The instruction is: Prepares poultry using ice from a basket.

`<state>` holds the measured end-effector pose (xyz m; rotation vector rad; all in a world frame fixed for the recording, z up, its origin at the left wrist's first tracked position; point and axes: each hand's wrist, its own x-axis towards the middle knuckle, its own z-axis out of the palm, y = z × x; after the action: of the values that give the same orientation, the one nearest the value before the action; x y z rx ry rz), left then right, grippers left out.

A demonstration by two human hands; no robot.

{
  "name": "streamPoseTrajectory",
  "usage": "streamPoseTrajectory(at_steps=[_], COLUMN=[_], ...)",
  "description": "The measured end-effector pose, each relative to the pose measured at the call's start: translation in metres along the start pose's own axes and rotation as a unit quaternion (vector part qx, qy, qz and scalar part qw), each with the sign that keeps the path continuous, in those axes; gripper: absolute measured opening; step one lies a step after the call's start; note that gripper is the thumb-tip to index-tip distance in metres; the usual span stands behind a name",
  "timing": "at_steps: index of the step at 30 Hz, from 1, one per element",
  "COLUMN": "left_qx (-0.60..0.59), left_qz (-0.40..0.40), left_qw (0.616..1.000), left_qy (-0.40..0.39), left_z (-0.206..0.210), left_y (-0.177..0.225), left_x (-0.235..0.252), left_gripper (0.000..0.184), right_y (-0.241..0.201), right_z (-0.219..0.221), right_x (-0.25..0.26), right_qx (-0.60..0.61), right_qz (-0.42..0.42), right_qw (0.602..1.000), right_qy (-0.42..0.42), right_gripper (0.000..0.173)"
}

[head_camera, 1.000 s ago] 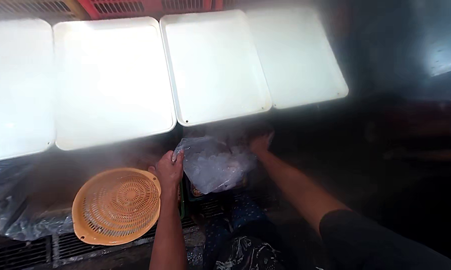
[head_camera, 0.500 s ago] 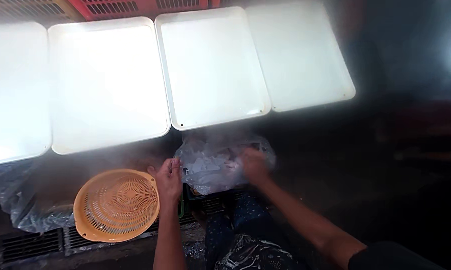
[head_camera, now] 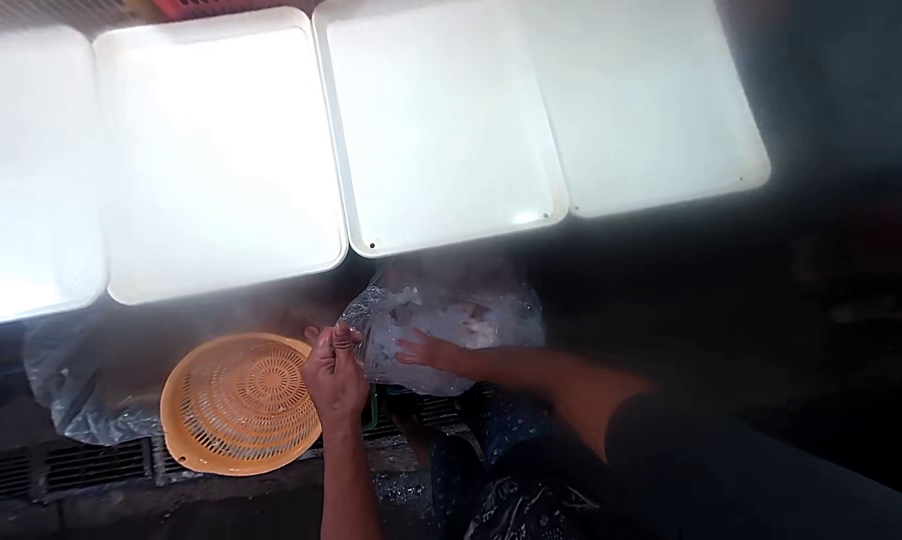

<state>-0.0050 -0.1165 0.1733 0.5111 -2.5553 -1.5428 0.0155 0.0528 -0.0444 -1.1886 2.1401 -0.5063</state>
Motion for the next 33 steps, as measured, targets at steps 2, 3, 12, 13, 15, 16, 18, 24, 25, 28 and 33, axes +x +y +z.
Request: streamPoseTrajectory(at_steps=[2,3,12,13,15,16,18,24,25,28,33], left_qx=[0.002,0.006,-0.049,-0.066,-0.084,-0.075,-0.031,-0.124,-0.125,-0.078,-0.147], left_qz=[-0.007,-0.005,0.004,0.006,0.016,0.026,0.048,0.017,0.019,0.009,-0.022], left_qw=[1.000,1.000,0.997,0.996,0.995,0.995,0.996,0.991,0.990,0.994,0.988], left_qy=[-0.008,-0.013,-0.061,-0.059,-0.054,-0.058,-0.072,-0.056,-0.057,-0.070,-0.036], left_z=[-0.004,-0.006,0.016,0.020,0.024,0.024,0.025,0.014,0.017,0.026,0.013], left_y=[-0.001,-0.002,0.006,0.008,0.011,0.012,0.011,-0.002,0.001,0.007,0.001], left_x=[0.003,0.006,0.013,0.015,0.018,0.018,0.017,0.011,0.012,0.006,0.011], left_gripper=[0.034,0.034,0.036,0.035,0.035,0.034,0.035,0.032,0.032,0.033,0.036], right_y=[0.028,0.043,0.121,0.105,0.063,0.042,0.024,0.041,0.042,0.015,0.009], right_z=[-0.014,-0.031,-0.121,-0.109,-0.052,-0.022,0.014,-0.019,-0.031,-0.060,-0.077], right_x=[-0.017,-0.023,-0.017,-0.013,-0.004,0.003,0.024,0.064,0.065,0.065,0.075], right_qx=[-0.019,-0.012,0.221,0.192,0.150,0.138,0.049,-0.019,-0.029,0.020,0.002], right_qz=[-0.001,0.024,0.319,0.289,0.183,0.119,0.013,-0.033,-0.037,-0.004,0.121], right_qw=[0.999,0.999,0.921,0.938,0.967,0.971,0.977,0.996,0.996,0.999,0.990], right_qy=[0.033,0.041,-0.016,-0.011,0.093,0.153,0.207,0.080,0.082,0.036,-0.077], right_gripper=[0.040,0.037,0.042,0.042,0.049,0.047,0.042,0.065,0.064,0.060,0.035])
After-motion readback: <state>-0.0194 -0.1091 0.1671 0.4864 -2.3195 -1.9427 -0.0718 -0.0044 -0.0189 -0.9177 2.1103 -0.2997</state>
